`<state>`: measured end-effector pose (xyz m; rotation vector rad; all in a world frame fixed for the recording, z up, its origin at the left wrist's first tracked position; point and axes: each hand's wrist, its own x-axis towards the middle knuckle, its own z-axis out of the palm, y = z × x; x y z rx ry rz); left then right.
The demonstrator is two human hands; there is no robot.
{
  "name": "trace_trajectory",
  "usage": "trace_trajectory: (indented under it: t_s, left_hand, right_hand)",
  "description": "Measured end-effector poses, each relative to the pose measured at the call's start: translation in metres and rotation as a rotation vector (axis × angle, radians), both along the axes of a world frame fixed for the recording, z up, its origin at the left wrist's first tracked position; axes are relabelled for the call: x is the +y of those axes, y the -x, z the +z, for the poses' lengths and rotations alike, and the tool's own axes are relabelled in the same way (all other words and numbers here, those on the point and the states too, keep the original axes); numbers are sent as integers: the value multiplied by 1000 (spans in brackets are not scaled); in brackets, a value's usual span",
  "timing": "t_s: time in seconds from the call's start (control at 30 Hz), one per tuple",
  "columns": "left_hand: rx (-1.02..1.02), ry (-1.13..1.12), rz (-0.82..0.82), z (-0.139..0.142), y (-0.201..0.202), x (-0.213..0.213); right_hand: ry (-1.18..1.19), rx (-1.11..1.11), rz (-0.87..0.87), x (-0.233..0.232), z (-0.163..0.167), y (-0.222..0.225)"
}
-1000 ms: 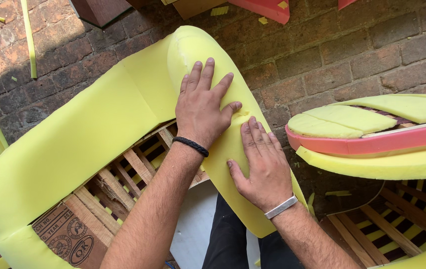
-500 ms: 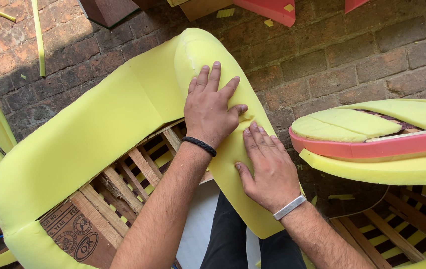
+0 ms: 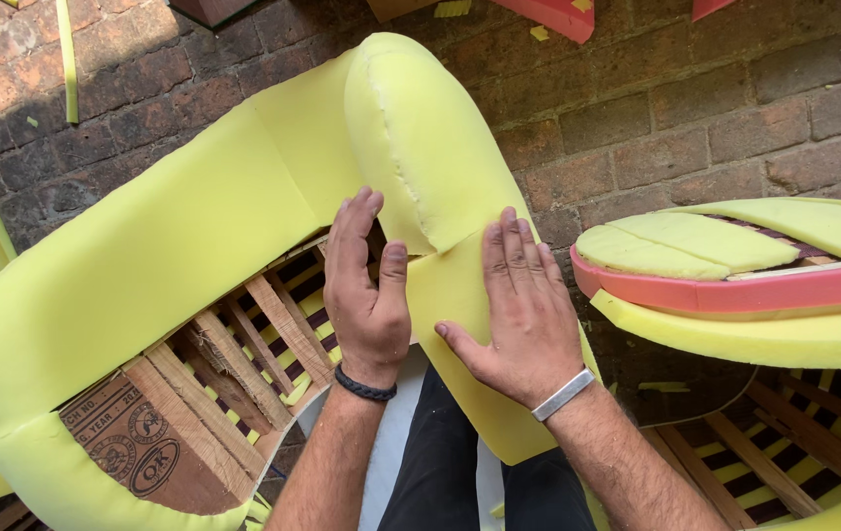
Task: The person shapes a yellow foam piece on a wooden chair frame by hand, pressing and smoothing the edges to fit the contours. They use a metal file to trim and refine the foam edges, then inspect the fit by lifting and repositioning the foam on the frame.
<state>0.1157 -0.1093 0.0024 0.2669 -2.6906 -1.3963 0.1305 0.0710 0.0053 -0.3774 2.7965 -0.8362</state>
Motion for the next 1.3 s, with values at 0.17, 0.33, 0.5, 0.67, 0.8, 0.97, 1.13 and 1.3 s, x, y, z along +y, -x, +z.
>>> trace_trajectory:
  t_s: [0.17,0.33,0.5,0.67,0.8,0.97,1.13,1.3]
  left_hand:
    - [-170,-304,166,-21,-42,-4]
    - [19,-209,-69,-42,-40,-53]
    - [156,-132,-196,-51,-24,-84]
    - [115,-304,85,-19,-54,-73]
    - [-162,-393,225,-1,-69,-49]
    - [-156,-586,394,-2,-63,-34]
    - [39,-512,356,-13,-50,-37]
    - [-62,-610,432,-29,-42,-31]
  right_hand:
    - [22,23,-19,-8,7,-2]
    - [133,103,135,-27,14,23]
    - [112,159,354,-52,12,55]
    - [93,217,340,-65,8,60]
    - [134,192,334,-65,2,62]
    - [130,183,334,-60,3,53]
    - [102,213,314,-59,0,48]
    - [44,241,256,-56,-7,52]
